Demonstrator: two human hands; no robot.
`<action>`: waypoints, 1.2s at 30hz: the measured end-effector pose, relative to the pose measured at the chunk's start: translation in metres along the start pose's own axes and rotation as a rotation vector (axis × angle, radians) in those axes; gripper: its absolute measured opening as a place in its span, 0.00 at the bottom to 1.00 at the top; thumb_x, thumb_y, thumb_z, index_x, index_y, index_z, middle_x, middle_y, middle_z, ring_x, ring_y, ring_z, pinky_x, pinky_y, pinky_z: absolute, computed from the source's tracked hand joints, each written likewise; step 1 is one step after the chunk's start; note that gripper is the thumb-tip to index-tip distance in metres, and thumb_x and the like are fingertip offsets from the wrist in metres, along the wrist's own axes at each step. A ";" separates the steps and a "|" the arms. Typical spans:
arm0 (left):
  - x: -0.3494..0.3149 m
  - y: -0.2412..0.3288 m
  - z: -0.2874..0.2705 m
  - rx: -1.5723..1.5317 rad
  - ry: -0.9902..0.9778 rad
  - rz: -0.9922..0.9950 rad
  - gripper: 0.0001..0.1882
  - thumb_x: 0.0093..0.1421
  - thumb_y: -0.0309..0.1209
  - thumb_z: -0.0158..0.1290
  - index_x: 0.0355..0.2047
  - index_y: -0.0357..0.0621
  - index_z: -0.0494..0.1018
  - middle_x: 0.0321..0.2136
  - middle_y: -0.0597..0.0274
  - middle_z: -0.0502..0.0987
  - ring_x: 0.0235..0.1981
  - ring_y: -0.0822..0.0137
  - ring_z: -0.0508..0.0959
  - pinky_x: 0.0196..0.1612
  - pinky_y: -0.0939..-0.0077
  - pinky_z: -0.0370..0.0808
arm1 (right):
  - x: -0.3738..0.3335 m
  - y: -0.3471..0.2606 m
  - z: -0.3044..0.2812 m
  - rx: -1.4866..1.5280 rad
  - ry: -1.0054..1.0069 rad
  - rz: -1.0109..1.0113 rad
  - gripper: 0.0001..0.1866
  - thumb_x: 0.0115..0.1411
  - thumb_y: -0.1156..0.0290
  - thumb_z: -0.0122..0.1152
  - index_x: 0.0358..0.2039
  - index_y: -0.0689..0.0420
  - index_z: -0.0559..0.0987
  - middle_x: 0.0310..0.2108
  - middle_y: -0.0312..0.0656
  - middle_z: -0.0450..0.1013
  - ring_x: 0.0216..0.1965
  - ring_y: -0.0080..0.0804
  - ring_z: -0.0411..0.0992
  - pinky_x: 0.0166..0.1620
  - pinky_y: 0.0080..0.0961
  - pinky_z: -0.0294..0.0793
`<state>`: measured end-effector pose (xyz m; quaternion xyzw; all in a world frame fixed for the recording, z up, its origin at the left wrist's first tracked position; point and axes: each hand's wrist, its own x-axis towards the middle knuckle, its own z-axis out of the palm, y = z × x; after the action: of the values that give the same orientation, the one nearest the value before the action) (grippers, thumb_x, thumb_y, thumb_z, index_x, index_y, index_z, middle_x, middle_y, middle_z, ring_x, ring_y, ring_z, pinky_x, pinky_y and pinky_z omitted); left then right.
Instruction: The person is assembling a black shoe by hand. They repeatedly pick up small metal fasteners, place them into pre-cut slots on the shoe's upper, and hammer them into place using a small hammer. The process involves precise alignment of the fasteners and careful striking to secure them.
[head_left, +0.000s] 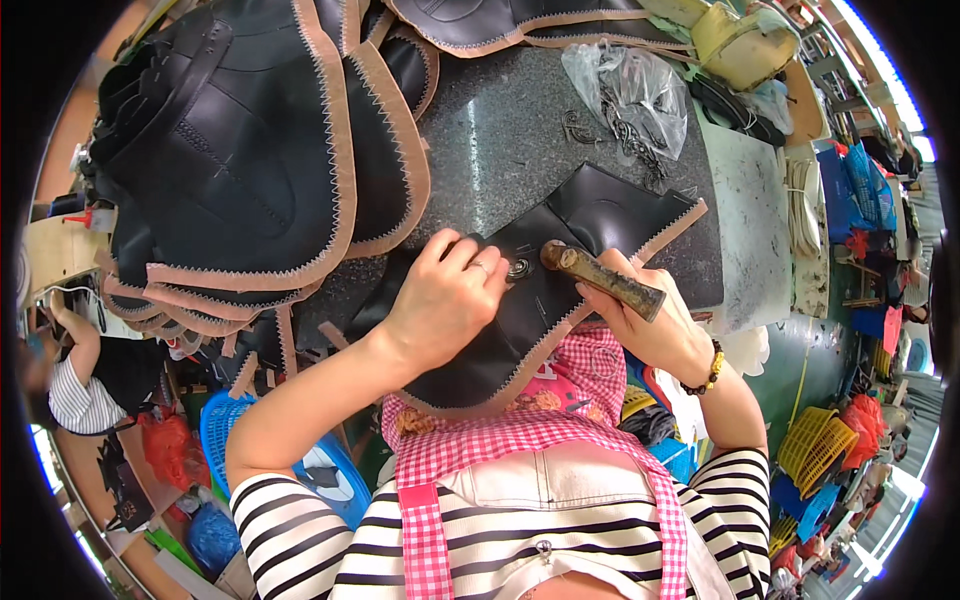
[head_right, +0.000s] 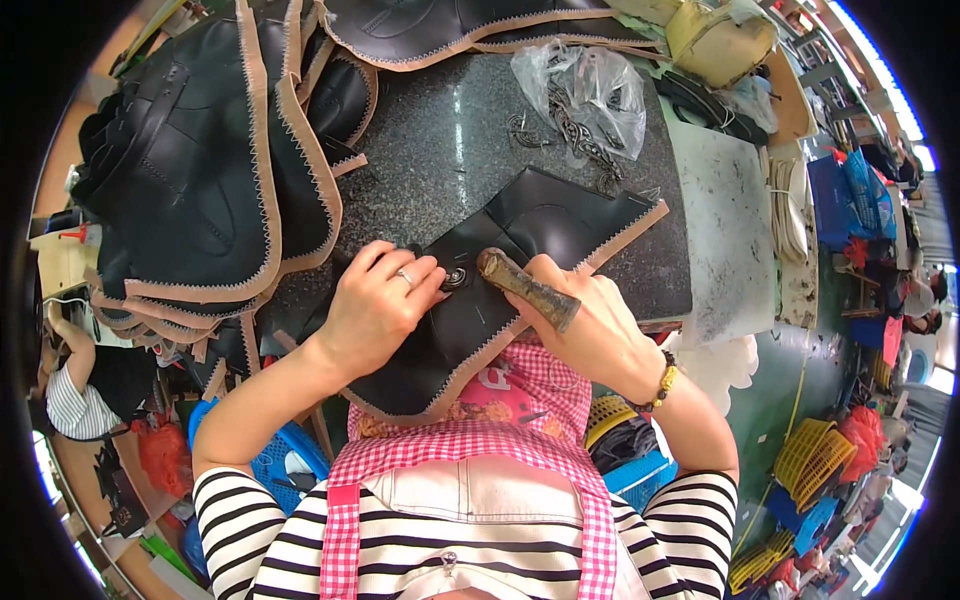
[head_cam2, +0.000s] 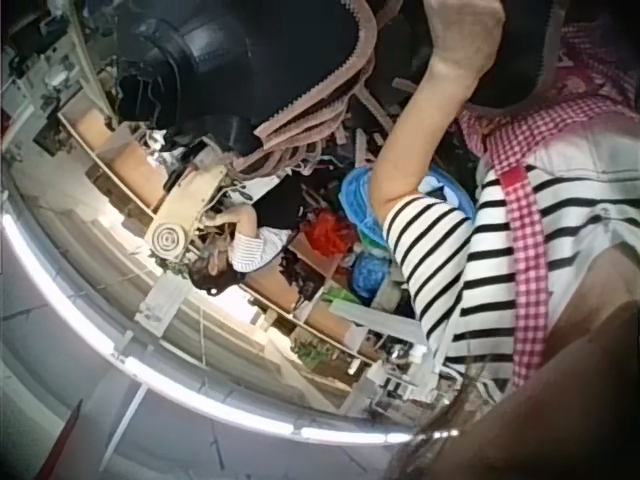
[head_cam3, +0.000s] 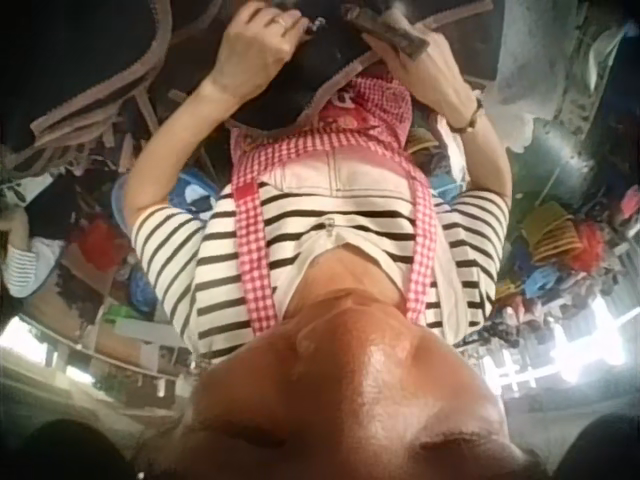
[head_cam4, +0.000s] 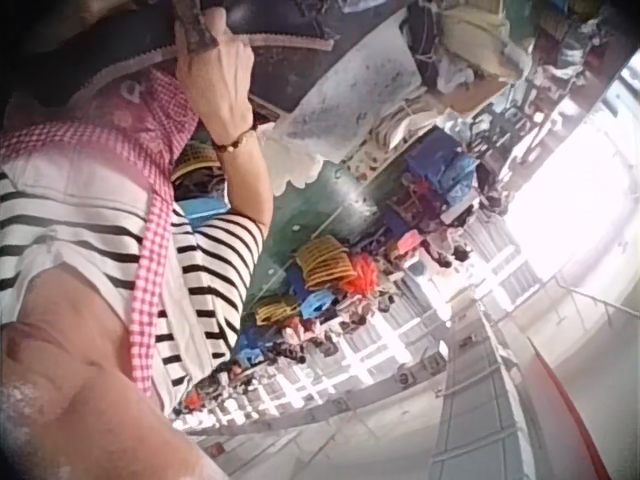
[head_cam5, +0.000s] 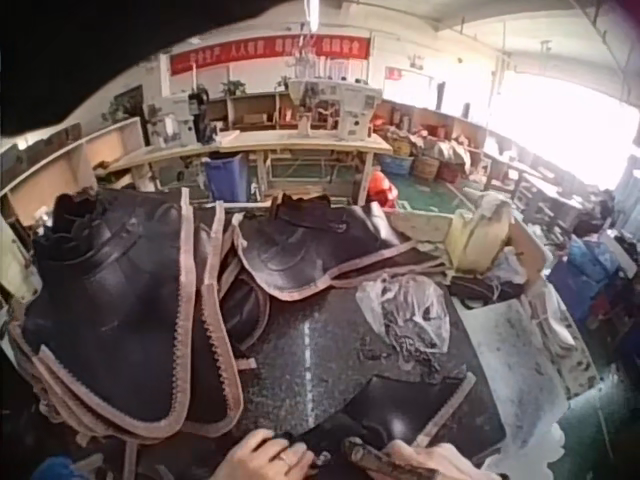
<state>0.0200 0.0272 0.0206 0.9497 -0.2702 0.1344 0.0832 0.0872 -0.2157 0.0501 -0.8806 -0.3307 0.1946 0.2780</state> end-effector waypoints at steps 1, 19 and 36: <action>-0.004 -0.003 0.005 -0.059 0.038 -0.014 0.13 0.49 0.31 0.61 0.35 0.38 0.78 0.36 0.61 0.78 0.38 0.63 0.77 0.46 0.66 0.71 | 0.001 -0.003 -0.001 -0.002 0.017 -0.034 0.07 0.61 0.71 0.58 0.35 0.59 0.70 0.20 0.48 0.72 0.23 0.53 0.73 0.26 0.37 0.71; 0.010 -0.004 0.000 -0.262 -0.043 -0.432 0.31 0.48 0.37 0.66 0.50 0.42 0.68 0.33 0.53 0.76 0.37 0.50 0.77 0.44 0.61 0.73 | -0.034 0.092 -0.054 -0.471 0.700 0.231 0.09 0.60 0.71 0.58 0.41 0.56 0.73 0.34 0.49 0.74 0.32 0.51 0.75 0.33 0.37 0.73; 0.023 0.004 -0.046 -1.117 -0.419 -0.605 0.15 0.50 0.25 0.64 0.39 0.37 0.80 0.30 0.64 0.82 0.32 0.76 0.78 0.40 0.78 0.75 | -0.032 0.013 -0.031 -0.132 0.561 -0.380 0.22 0.42 0.72 0.72 0.40 0.56 0.79 0.43 0.44 0.74 0.46 0.43 0.72 0.50 0.35 0.71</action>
<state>0.0267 0.0233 0.0715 0.8041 -0.0315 -0.2421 0.5421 0.0870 -0.2565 0.0710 -0.8385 -0.4115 -0.1322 0.3319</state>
